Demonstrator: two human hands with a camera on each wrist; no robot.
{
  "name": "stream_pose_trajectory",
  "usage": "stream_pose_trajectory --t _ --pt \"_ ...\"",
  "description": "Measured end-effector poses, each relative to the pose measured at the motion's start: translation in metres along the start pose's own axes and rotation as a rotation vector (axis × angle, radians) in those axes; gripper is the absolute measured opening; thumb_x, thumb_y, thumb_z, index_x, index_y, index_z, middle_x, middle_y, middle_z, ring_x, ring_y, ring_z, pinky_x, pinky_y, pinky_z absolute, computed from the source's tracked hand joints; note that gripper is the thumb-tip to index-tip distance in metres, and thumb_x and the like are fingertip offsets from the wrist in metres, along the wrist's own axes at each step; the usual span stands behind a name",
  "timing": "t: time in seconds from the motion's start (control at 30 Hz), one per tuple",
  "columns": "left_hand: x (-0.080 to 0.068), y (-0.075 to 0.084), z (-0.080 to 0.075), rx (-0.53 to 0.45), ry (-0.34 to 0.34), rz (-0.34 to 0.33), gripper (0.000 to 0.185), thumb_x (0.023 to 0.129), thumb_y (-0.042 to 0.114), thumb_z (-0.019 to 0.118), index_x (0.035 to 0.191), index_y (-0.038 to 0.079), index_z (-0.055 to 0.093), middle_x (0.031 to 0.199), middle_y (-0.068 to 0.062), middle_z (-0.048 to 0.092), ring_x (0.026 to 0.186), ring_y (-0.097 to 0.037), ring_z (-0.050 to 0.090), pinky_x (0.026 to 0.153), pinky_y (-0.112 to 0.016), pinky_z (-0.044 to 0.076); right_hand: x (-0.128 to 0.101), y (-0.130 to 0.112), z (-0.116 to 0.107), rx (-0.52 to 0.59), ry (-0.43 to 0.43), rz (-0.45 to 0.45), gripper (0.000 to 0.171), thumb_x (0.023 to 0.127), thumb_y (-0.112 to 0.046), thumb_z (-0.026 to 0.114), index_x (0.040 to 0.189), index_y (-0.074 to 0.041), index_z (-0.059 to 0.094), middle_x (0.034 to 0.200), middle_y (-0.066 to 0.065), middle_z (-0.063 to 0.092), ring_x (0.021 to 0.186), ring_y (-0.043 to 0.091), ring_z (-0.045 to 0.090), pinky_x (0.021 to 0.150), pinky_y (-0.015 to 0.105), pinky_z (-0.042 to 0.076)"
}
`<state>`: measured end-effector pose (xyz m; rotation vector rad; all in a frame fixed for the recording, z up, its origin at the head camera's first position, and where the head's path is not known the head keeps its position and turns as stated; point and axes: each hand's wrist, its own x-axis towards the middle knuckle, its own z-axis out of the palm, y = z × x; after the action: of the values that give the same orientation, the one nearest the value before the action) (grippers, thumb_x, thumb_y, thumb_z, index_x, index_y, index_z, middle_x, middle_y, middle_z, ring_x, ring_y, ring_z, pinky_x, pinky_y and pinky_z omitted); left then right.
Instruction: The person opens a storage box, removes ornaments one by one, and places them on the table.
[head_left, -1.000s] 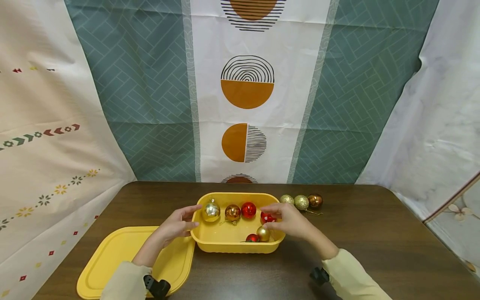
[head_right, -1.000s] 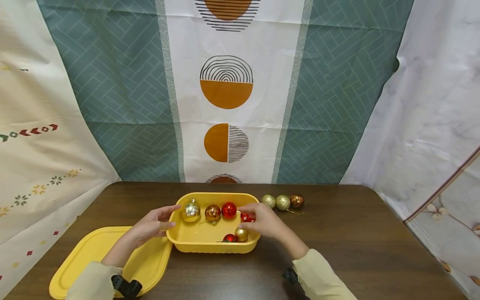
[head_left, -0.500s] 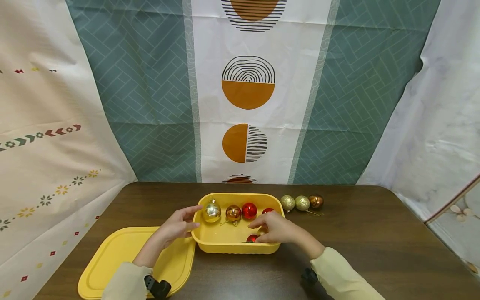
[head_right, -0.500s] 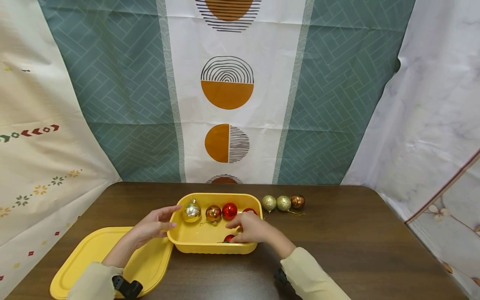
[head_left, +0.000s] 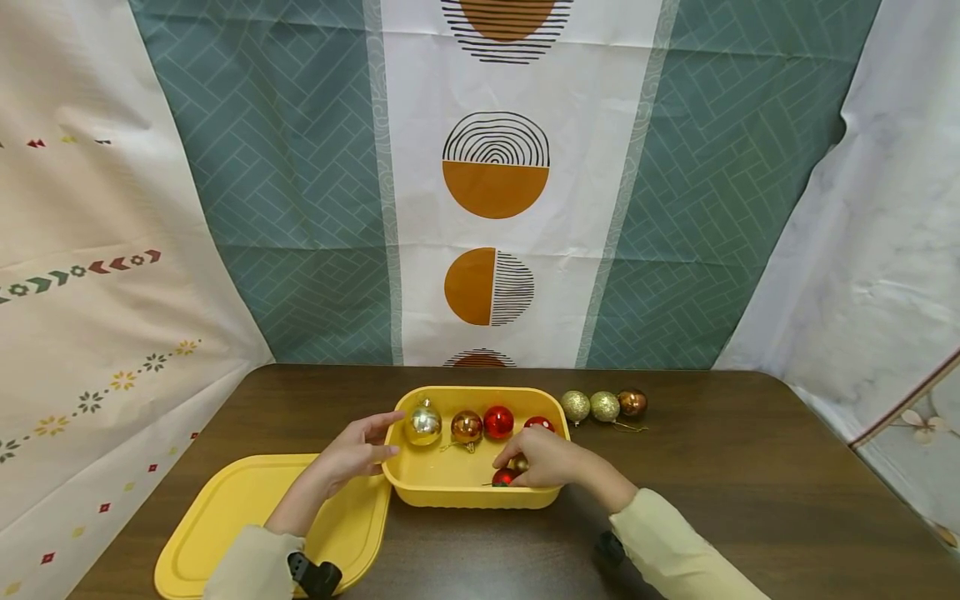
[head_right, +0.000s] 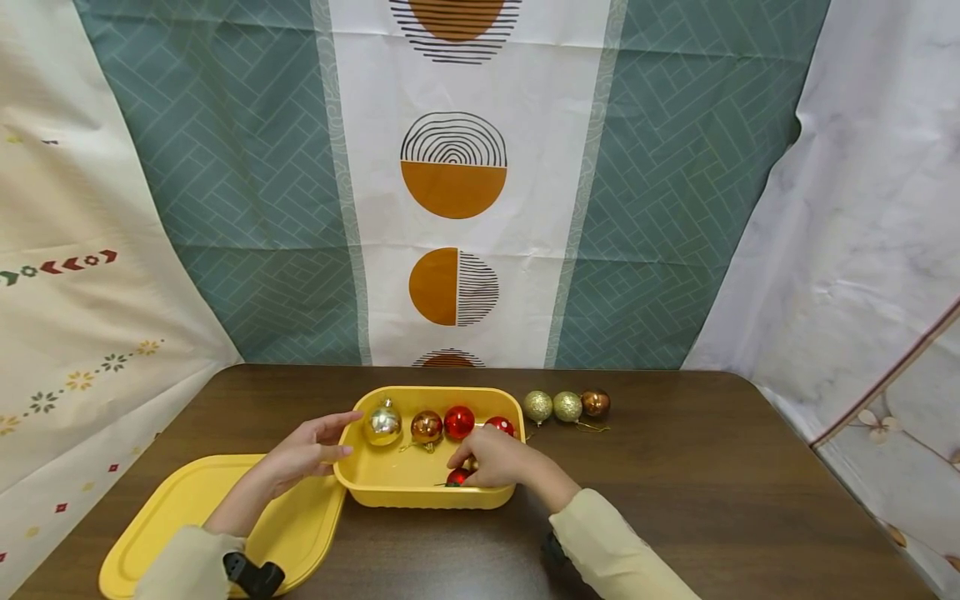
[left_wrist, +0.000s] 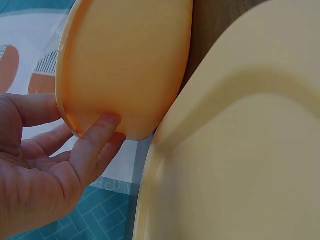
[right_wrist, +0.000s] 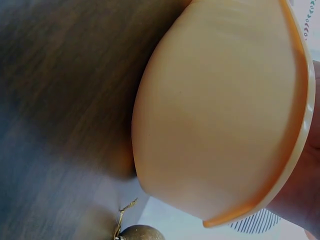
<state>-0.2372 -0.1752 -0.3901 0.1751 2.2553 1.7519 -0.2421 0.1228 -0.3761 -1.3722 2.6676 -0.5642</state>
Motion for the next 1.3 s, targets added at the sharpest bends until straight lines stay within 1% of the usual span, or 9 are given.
stream_pose_trajectory --t 0.23,0.43,0.5,0.6,0.77,0.9,1.1,1.2,1.3 --pt "0.0 0.0 0.0 -0.001 -0.002 0.002 0.053 0.086 -0.004 0.053 0.136 -0.001 0.037 0.133 -0.028 0.039 0.11 -0.037 0.051 0.082 -0.044 0.05 0.002 0.002 0.002 -0.034 0.004 -0.019 0.019 0.069 -0.003 0.073 0.088 -0.007 0.073 0.085 -0.002 0.069 0.075 0.004 0.058 0.068 0.014 0.043" --pt "0.0 -0.001 0.0 0.003 -0.007 0.005 0.053 0.086 -0.004 0.054 0.136 -0.001 0.037 0.134 -0.029 0.038 0.111 -0.038 0.05 0.082 -0.045 0.05 0.0 0.003 0.003 -0.026 0.041 -0.035 0.019 0.07 -0.005 0.074 0.089 -0.005 0.072 0.086 0.0 0.07 0.079 0.007 0.06 0.071 0.017 0.046" --pt "0.0 -0.002 0.0 0.005 -0.009 0.007 0.053 0.086 -0.003 0.054 0.136 -0.001 0.037 0.134 -0.029 0.038 0.111 -0.037 0.051 0.081 -0.045 0.051 -0.001 0.003 0.003 0.001 0.055 -0.022 0.02 0.07 -0.006 0.075 0.09 -0.004 0.072 0.087 0.001 0.069 0.078 0.008 0.06 0.07 0.018 0.047" --pt "0.0 -0.002 0.0 0.007 -0.009 0.01 0.053 0.086 -0.003 0.054 0.136 -0.001 0.037 0.134 -0.029 0.038 0.111 -0.037 0.051 0.081 -0.044 0.051 -0.003 0.005 0.001 0.052 0.082 0.005 0.023 0.07 -0.008 0.076 0.092 -0.003 0.071 0.089 0.002 0.069 0.078 0.009 0.061 0.069 0.023 0.049" --pt "-0.001 -0.001 0.0 0.01 -0.004 0.007 0.053 0.086 -0.003 0.054 0.136 -0.001 0.037 0.134 -0.029 0.038 0.111 -0.037 0.05 0.082 -0.045 0.05 -0.008 0.008 -0.005 0.12 0.118 0.073 0.028 0.072 -0.012 0.076 0.098 -0.004 0.07 0.098 0.003 0.068 0.092 0.012 0.059 0.078 0.027 0.049" --pt "-0.001 -0.001 0.0 0.019 -0.001 0.001 0.054 0.086 -0.002 0.055 0.136 0.0 0.037 0.134 -0.028 0.038 0.111 -0.037 0.05 0.082 -0.046 0.05 -0.015 0.009 -0.015 0.148 0.166 0.112 0.029 0.073 -0.013 0.075 0.1 -0.007 0.07 0.101 0.002 0.066 0.092 0.016 0.058 0.079 0.032 0.049" --pt "0.0 -0.001 0.0 0.017 -0.011 0.0 0.054 0.086 -0.001 0.054 0.137 0.0 0.036 0.135 -0.028 0.037 0.112 -0.037 0.05 0.083 -0.046 0.05 -0.033 0.019 -0.035 0.22 0.253 0.144 0.03 0.074 -0.017 0.075 0.102 -0.007 0.069 0.101 0.003 0.066 0.094 0.017 0.059 0.08 0.038 0.05" --pt "-0.001 0.0 0.0 0.011 -0.015 -0.001 0.054 0.086 -0.001 0.054 0.137 0.0 0.036 0.135 -0.028 0.036 0.113 -0.038 0.049 0.083 -0.046 0.049 -0.046 0.027 -0.043 0.285 0.277 0.189 0.034 0.075 -0.02 0.074 0.105 -0.006 0.068 0.104 0.004 0.065 0.097 0.019 0.059 0.082 0.037 0.051" --pt "-0.001 0.0 0.0 0.011 -0.017 0.0 0.054 0.086 -0.001 0.054 0.137 0.0 0.035 0.135 -0.028 0.036 0.113 -0.038 0.048 0.083 -0.047 0.049 -0.06 0.038 -0.048 0.338 0.309 0.208 0.037 0.075 -0.02 0.074 0.107 -0.002 0.066 0.105 0.007 0.064 0.099 0.02 0.06 0.083 0.038 0.05"
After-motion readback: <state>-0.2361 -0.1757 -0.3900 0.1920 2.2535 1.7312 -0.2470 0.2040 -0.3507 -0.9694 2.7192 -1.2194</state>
